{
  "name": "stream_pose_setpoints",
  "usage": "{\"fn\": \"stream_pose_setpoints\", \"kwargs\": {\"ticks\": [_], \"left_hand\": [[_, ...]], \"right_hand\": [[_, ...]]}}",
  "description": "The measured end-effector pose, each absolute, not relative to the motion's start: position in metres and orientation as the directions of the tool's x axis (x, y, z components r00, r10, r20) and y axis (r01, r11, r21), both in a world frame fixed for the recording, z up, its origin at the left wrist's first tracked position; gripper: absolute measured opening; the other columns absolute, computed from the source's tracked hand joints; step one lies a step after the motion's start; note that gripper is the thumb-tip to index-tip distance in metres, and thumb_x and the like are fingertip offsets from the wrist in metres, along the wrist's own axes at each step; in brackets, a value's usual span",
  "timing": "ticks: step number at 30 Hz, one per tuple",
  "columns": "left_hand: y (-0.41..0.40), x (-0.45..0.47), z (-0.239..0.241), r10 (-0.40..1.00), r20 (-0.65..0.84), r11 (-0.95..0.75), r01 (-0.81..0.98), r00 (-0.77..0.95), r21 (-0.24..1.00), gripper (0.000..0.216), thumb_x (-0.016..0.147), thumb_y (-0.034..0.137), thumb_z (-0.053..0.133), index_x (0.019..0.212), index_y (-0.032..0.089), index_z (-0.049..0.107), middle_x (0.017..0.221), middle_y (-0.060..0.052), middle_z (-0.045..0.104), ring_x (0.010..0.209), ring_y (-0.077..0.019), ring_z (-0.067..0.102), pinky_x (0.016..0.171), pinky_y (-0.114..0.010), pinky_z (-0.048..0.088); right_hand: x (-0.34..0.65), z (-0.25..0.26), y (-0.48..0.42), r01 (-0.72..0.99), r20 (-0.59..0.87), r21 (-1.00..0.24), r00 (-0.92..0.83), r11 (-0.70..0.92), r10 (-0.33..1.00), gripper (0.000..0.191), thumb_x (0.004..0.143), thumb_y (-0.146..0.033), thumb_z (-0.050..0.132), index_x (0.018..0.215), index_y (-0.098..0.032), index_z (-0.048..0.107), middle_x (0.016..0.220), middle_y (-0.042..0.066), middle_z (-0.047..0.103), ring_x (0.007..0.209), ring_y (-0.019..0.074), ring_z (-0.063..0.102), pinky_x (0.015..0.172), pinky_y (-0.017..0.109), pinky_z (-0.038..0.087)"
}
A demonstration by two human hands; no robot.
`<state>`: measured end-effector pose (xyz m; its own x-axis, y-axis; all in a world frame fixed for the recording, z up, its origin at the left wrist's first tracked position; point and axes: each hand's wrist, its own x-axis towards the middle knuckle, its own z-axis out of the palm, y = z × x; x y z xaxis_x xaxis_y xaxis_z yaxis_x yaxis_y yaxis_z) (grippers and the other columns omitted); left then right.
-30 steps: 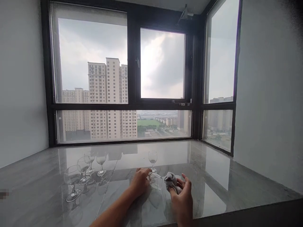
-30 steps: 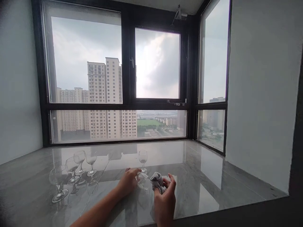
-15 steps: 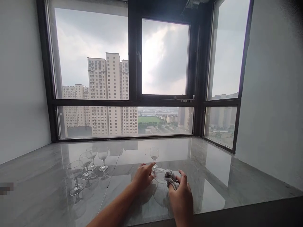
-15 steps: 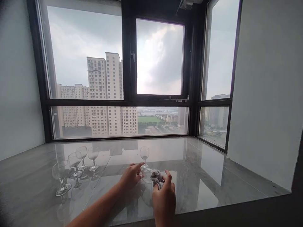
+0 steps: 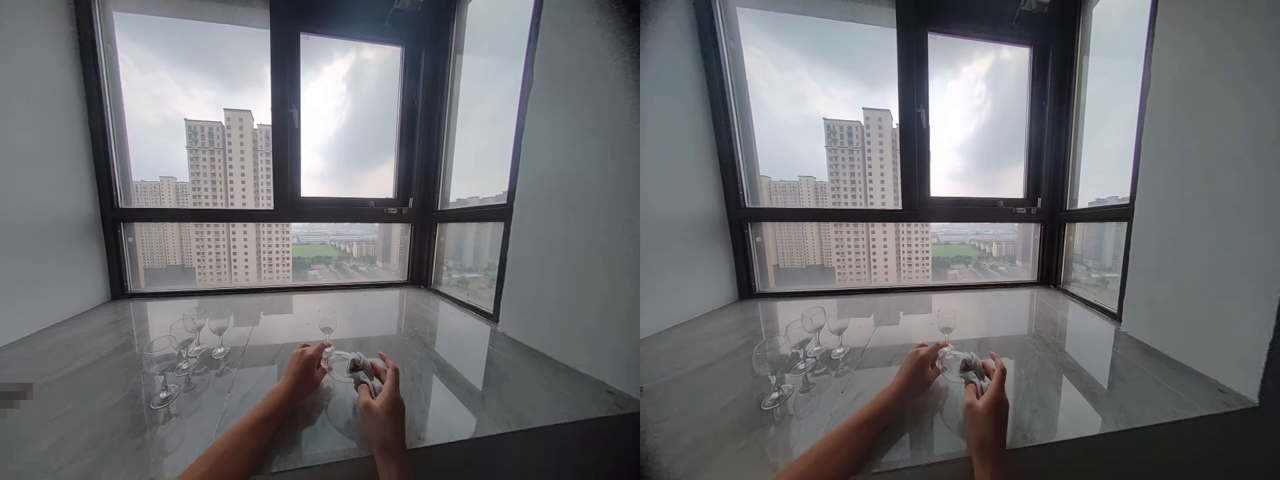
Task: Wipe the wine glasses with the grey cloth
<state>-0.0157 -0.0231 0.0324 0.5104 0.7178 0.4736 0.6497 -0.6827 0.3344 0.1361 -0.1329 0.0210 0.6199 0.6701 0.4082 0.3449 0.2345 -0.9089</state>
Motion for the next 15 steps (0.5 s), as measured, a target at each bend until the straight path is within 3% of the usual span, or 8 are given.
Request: {"fn": "stream_pose_setpoints", "kwargs": {"ticks": [4, 8, 15], "left_hand": [[-0.024, -0.015, 0.032, 0.699, 0.51, -0.696, 0.641, 0.501, 0.324, 0.044, 0.081, 0.02, 0.064, 0.125, 0.024, 0.063, 0.08, -0.002, 0.072, 0.08, -0.021, 0.064, 0.084, -0.033, 0.046], [-0.025, -0.015, 0.033, 0.684, 0.555, -0.702, 0.634, 0.473, 0.325, 0.039, 0.081, 0.018, 0.064, 0.12, 0.023, 0.065, 0.078, -0.001, 0.071, 0.078, -0.0205, 0.064, 0.08, -0.031, 0.047], [-0.026, -0.014, 0.034, 0.634, 0.658, -0.722, 0.618, 0.408, 0.312, 0.03, 0.081, 0.018, 0.065, 0.111, 0.02, 0.066, 0.074, -0.001, 0.069, 0.073, -0.0197, 0.062, 0.074, -0.029, 0.047]], "right_hand": [[0.14, 0.02, -0.135, 0.27, 0.399, -0.917, 0.633, 0.294, 0.663, 0.064, 0.072, -0.034, 0.056, 0.134, -0.026, 0.042, 0.118, 0.009, 0.065, 0.108, 0.029, 0.062, 0.089, 0.04, 0.047], [0.142, 0.025, -0.137, 0.078, 0.338, -0.917, 0.672, 0.391, 0.658, 0.069, 0.069, -0.033, 0.061, 0.134, -0.024, 0.042, 0.115, 0.01, 0.066, 0.106, 0.0291, 0.063, 0.088, 0.041, 0.049], [0.141, 0.039, -0.144, -0.147, 0.311, -0.799, 0.729, 0.583, 0.61, 0.074, 0.07, -0.034, 0.073, 0.137, -0.027, 0.043, 0.122, 0.012, 0.064, 0.111, 0.0291, 0.06, 0.079, 0.037, 0.053]]}}
